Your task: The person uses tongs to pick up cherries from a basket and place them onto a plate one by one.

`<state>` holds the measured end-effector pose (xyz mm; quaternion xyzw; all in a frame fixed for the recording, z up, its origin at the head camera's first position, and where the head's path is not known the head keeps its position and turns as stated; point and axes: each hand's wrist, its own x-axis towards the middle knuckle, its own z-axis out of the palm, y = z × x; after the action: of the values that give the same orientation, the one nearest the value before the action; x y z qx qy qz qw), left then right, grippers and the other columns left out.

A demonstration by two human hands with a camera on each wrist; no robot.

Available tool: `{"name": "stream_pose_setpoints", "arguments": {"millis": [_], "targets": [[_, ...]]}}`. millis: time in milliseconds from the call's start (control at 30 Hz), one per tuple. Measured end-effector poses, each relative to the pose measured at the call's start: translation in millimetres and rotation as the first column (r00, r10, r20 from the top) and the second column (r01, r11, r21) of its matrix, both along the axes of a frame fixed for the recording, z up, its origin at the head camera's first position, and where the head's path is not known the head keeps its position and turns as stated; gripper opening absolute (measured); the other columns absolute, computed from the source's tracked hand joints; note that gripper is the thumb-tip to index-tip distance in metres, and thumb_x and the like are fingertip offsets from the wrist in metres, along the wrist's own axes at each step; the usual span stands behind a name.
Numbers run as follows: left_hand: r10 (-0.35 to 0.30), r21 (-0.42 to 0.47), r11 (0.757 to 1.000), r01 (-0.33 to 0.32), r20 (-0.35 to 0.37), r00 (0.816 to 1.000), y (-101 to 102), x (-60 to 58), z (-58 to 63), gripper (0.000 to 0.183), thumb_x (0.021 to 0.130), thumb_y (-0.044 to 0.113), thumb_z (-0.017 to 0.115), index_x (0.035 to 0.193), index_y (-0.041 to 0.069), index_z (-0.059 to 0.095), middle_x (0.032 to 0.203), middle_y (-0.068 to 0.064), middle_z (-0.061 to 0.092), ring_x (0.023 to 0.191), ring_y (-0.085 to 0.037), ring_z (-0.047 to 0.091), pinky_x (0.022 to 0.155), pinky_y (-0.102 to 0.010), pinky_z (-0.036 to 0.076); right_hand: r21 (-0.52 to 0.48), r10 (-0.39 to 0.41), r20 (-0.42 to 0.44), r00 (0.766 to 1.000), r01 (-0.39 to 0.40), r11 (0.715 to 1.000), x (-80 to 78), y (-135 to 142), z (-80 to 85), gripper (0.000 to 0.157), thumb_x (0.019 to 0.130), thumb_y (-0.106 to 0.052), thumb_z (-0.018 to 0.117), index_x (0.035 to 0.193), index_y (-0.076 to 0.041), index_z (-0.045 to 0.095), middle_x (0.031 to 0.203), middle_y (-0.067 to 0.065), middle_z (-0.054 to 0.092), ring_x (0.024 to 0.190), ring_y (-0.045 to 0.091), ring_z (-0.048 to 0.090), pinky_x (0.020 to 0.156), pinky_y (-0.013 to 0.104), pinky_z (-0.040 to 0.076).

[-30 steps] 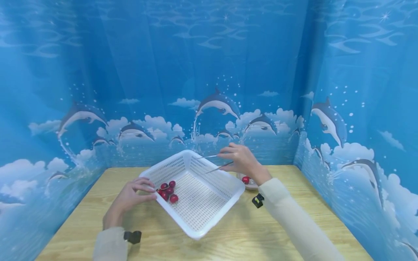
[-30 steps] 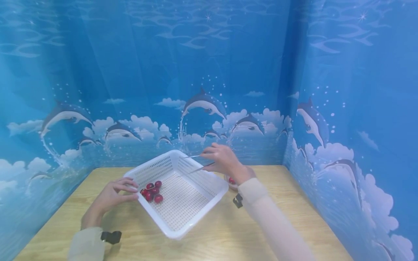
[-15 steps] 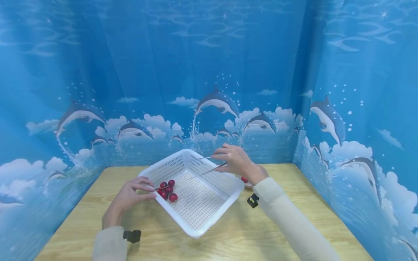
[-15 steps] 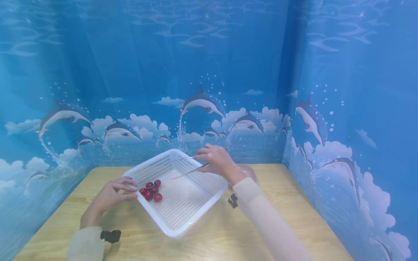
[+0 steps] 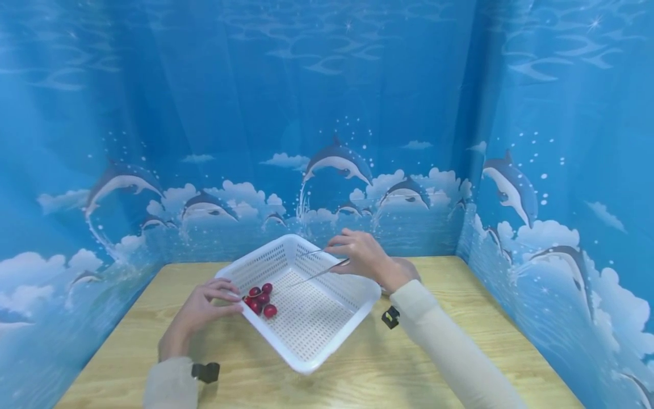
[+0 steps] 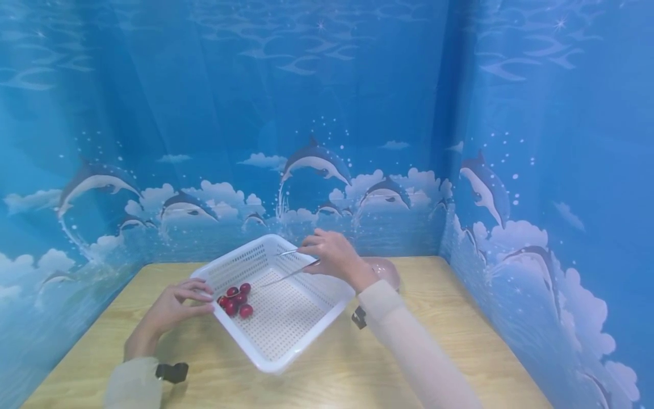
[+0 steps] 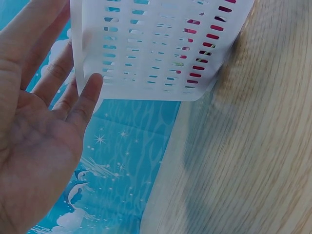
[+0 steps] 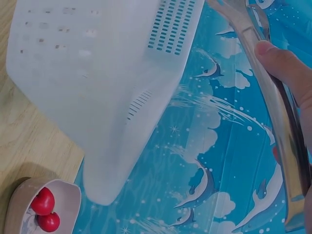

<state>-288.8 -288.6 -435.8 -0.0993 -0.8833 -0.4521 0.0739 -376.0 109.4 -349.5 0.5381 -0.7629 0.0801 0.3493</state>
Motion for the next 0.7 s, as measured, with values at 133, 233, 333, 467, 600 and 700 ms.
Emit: {"name": "stream_pose_setpoints", "arguments": {"millis": [133,233,333,467,600,700], "targets": [[0.004,0.007,1.0,-0.004,-0.006,1.0,-0.4,-0.8,-1.0,0.027,0.077,0.021,0.09,0.097,0.005,0.081,0.123,-0.018,0.073,0.135,-0.042,0.05,0.116,-0.073,0.032,0.009,-0.013,-0.004,1.0,0.013,1.0,0.9,-2.7,0.0,0.037,0.075,-0.033,0.093,0.107,-0.018,0.08,0.105,-0.001,0.08,0.091,0.015,0.07,0.074,0.025,0.06],[0.009,0.003,1.0,-0.009,0.0,1.0,-0.2,-0.6,-1.1,0.027,0.078,0.022,0.09,0.097,0.006,0.081,0.124,-0.017,0.073,0.136,-0.042,0.05,0.116,-0.073,0.032,0.016,-0.015,0.008,1.0,0.015,1.0,1.1,-4.9,0.3,0.037,0.076,-0.033,0.092,0.108,-0.019,0.08,0.105,-0.002,0.08,0.092,0.014,0.07,0.075,0.024,0.06],[0.011,-0.002,1.0,-0.011,0.014,1.0,-0.1,-0.1,-0.9,0.028,0.079,0.024,0.09,0.098,0.006,0.081,0.125,-0.017,0.073,0.137,-0.043,0.049,0.116,-0.074,0.032,0.021,-0.016,0.012,1.0,0.016,1.0,1.2,-7.0,0.2,0.037,0.075,-0.033,0.092,0.107,-0.019,0.08,0.104,-0.002,0.08,0.091,0.013,0.07,0.074,0.022,0.059],[0.013,0.001,1.0,-0.013,0.029,0.999,-0.1,0.3,-0.4,0.029,0.079,0.026,0.09,0.099,0.007,0.081,0.126,-0.016,0.072,0.139,-0.043,0.047,0.116,-0.074,0.031,0.034,-0.013,0.011,1.0,0.012,0.999,1.5,-10.4,-0.4,0.038,0.074,-0.033,0.093,0.108,-0.019,0.08,0.103,-0.002,0.08,0.089,0.013,0.068,0.072,0.02,0.057],[0.01,0.007,1.0,-0.011,0.026,1.0,-0.2,0.0,-0.5,0.029,0.078,0.024,0.09,0.099,0.006,0.081,0.126,-0.017,0.072,0.138,-0.043,0.048,0.117,-0.074,0.031,0.06,-0.023,0.011,1.0,0.023,0.998,3.0,-14.2,0.3,0.041,0.074,-0.036,0.092,0.109,-0.019,0.08,0.104,-0.002,0.08,0.09,0.013,0.068,0.072,0.019,0.056],[0.006,0.006,1.0,-0.006,0.017,1.0,-0.2,-0.3,-0.6,0.029,0.078,0.024,0.09,0.099,0.006,0.081,0.125,-0.017,0.073,0.137,-0.043,0.049,0.116,-0.074,0.032,0.091,-0.047,0.025,0.999,0.045,0.995,4.7,-17.4,1.7,0.042,0.076,-0.037,0.091,0.112,-0.02,0.08,0.107,-0.002,0.08,0.091,0.013,0.068,0.072,0.019,0.056]]}}
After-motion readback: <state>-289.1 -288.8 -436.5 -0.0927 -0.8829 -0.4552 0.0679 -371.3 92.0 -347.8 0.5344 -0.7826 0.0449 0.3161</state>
